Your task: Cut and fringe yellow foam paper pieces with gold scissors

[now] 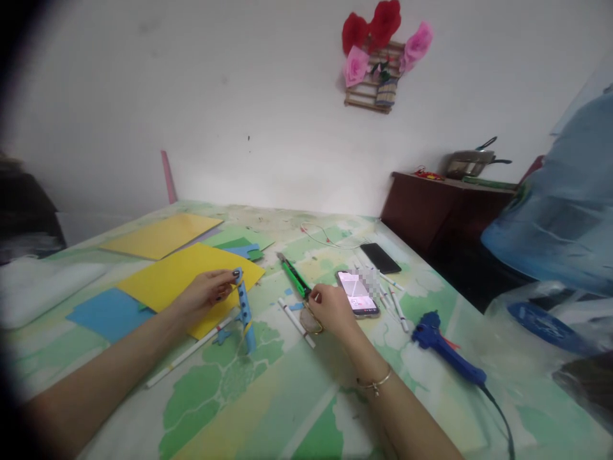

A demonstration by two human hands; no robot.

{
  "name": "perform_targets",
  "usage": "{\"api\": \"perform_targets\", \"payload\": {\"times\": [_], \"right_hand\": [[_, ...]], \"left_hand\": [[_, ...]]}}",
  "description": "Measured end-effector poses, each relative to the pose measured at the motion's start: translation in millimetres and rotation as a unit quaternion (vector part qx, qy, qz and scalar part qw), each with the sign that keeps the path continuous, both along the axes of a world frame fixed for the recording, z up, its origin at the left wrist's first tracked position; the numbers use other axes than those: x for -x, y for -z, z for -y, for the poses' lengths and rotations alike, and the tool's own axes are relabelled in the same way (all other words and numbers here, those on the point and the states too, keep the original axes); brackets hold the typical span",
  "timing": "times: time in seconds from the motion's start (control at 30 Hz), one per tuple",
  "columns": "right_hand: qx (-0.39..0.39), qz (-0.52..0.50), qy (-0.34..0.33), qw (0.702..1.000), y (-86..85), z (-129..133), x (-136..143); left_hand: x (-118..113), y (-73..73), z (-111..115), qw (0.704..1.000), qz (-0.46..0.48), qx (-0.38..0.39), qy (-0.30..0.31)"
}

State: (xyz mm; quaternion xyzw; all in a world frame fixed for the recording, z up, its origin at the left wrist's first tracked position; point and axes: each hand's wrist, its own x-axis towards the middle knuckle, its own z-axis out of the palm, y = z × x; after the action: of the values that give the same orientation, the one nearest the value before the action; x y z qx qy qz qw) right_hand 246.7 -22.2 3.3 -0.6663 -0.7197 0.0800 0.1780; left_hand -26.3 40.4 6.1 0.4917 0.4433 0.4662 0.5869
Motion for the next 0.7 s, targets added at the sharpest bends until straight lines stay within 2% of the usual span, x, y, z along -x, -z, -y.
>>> {"api": "perform_targets", "payload": {"times": [0.2,0.33,0.53,0.7], "right_hand": [[0.078,0.045,-0.055,0.994,5.3,-1.0,-5.4],[0.078,0.065,-0.051,0.994,3.9,-1.6,-5.8],[0.064,0.079,-0.007,0.995,7.3,-2.2,-5.7],[0.062,0.073,-0.02,0.995,9.0,-1.8,-5.8]], "left_hand": [[9.3,6.1,-6.7,0.999,-0.039,-0.017,-0.019],[9.9,9.2,-9.4,0.999,-0.049,-0.006,-0.015],[8.0,12.2,-11.1,0.999,-0.051,0.006,-0.002],[5.2,16.1,-10.7,0.999,-0.039,0.007,0.016]]}}
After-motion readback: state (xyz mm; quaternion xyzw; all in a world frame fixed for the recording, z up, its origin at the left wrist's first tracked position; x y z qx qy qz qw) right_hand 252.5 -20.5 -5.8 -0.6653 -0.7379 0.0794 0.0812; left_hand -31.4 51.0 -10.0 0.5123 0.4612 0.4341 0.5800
